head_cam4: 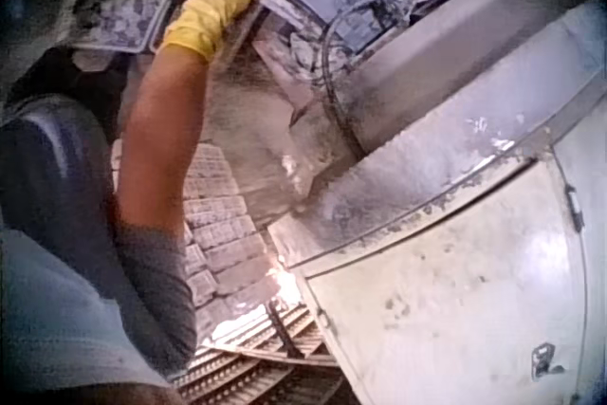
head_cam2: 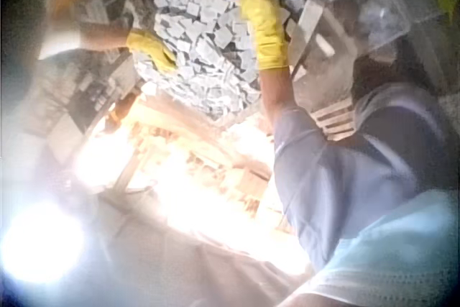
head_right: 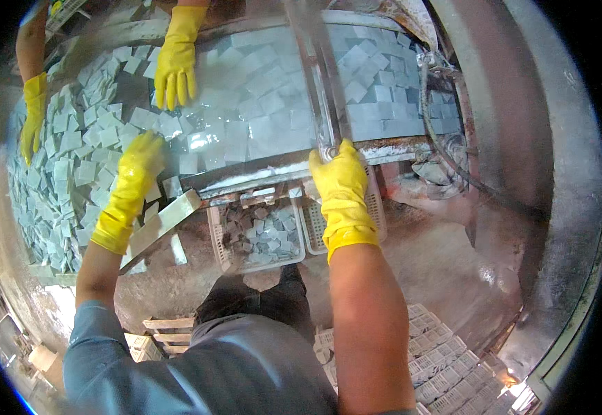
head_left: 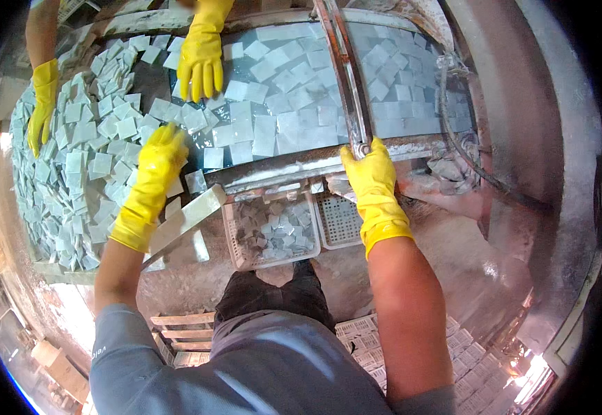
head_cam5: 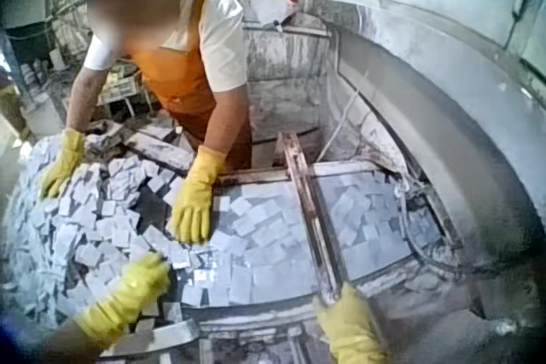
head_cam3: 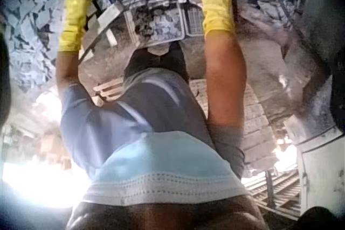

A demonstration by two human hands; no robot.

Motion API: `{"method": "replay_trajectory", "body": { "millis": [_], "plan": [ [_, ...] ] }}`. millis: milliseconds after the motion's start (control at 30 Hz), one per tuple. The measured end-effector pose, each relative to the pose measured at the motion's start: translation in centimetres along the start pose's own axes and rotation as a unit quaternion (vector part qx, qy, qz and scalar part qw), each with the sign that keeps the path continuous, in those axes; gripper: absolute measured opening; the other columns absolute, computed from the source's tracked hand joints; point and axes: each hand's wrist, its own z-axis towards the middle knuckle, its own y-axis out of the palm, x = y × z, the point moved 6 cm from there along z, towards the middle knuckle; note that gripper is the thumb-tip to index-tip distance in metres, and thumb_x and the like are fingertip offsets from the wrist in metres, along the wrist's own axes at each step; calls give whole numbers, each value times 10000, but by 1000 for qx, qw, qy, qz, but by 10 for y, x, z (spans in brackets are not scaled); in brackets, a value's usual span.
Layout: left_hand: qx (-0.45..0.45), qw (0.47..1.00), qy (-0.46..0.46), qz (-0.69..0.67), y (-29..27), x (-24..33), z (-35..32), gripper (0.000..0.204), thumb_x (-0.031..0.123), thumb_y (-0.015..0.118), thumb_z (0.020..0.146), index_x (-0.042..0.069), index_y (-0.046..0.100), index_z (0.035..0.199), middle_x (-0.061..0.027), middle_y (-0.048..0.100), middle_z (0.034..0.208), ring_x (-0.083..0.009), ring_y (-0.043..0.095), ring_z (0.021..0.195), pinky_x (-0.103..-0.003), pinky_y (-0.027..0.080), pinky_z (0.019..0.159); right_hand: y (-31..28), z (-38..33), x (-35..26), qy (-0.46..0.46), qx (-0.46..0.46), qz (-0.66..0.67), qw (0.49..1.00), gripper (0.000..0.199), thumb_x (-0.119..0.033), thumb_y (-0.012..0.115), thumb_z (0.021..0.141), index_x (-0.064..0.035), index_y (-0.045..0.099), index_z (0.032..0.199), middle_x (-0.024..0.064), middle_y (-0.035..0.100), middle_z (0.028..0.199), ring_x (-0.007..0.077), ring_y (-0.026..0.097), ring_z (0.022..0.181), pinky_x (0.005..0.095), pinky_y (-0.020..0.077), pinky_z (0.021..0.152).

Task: The person sorts small square tiles from a large pile into a white plastic basket, then carries the basket to a nearby area and places it on the floor. The person then returns to the tile pile and continues sorting tiles into the basket.

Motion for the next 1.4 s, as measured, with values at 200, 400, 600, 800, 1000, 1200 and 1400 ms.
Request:
{"method": "replay_trajectory", "body": {
  "millis": [200, 400, 600, 800, 1000, 1200, 1400],
  "plan": [
    [-41, 991, -118, 38, 17, 55, 4, 841, 533, 729, 914, -26, 487, 1493, -339, 423, 1573, -601, 354, 1445, -670, 230, 1222, -4, -1, -10, 11, 13, -20, 1000, 648, -470, 769, 851, -2, 659, 1286, 272, 738, 1177, 457, 703, 1115, 514, 556, 967],
    [-118, 960, -251, -28, 26, 92, 20, 1162, 731, 694, 864, -35, 280, 1634, -361, 241, 1681, -552, 192, 1568, -691, 93, 1248, -6, 1, -1, 0, 35, -13, 999, 639, -449, 785, 845, 9, 669, 1276, 281, 733, 1219, 439, 699, 1166, 495, 559, 983],
    [-210, 945, -214, -133, 5, 99, 44, 1031, 636, 743, 890, 2, 367, 1610, -328, 329, 1658, -497, 302, 1549, -606, 272, 1232, -11, 3, -9, -3, 34, -23, 999, 676, -431, 797, 845, 4, 645, 1340, 278, 739, 1207, 453, 702, 1155, 501, 550, 1012],
    [23, 946, -186, -264, -82, 84, -24, 682, 343, 780, 947, 4, 541, 1489, -254, 621, 1457, -407, 591, 1364, -440, 474, 1124, -17, -6, -17, -3, 0, -26, 1000, 613, -456, 789, 856, 5, 654, 1237, 264, 737, 1222, 445, 702, 1161, 502, 540, 1018],
    [163, 958, -163, -168, -109, 163, -137, 496, 145, 786, 930, 2, 642, 1383, -256, 702, 1316, -425, 684, 1217, -446, 548, 1022, -22, -14, -19, -10, -41, 26, 999, 592, -420, 764, 890, 16, 640, 1272, 275, 711, 1267, 463, 686, 1178, 520, 542, 1010],
    [80, 916, -177, -352, -91, 321, -222, 407, 114, 789, 923, -50, 694, 1284, -240, 725, 1275, -365, 693, 1237, -416, 520, 1075, -1, -4, -8, -47, -54, 120, 990, 666, -486, 810, 852, -15, 612, 1280, 260, 710, 1258, 445, 680, 1188, 514, 537, 1018],
    [-125, 872, -235, -411, -104, 367, -292, 449, 179, 751, 980, -49, 668, 1357, -230, 702, 1356, -316, 654, 1297, -404, 474, 1127, -21, -23, 61, -144, -99, 261, 949, 869, -564, 724, 941, 33, 486, 1527, 301, 578, 1481, 446, 571, 1357, 473, 462, 1143]
  ]
}}
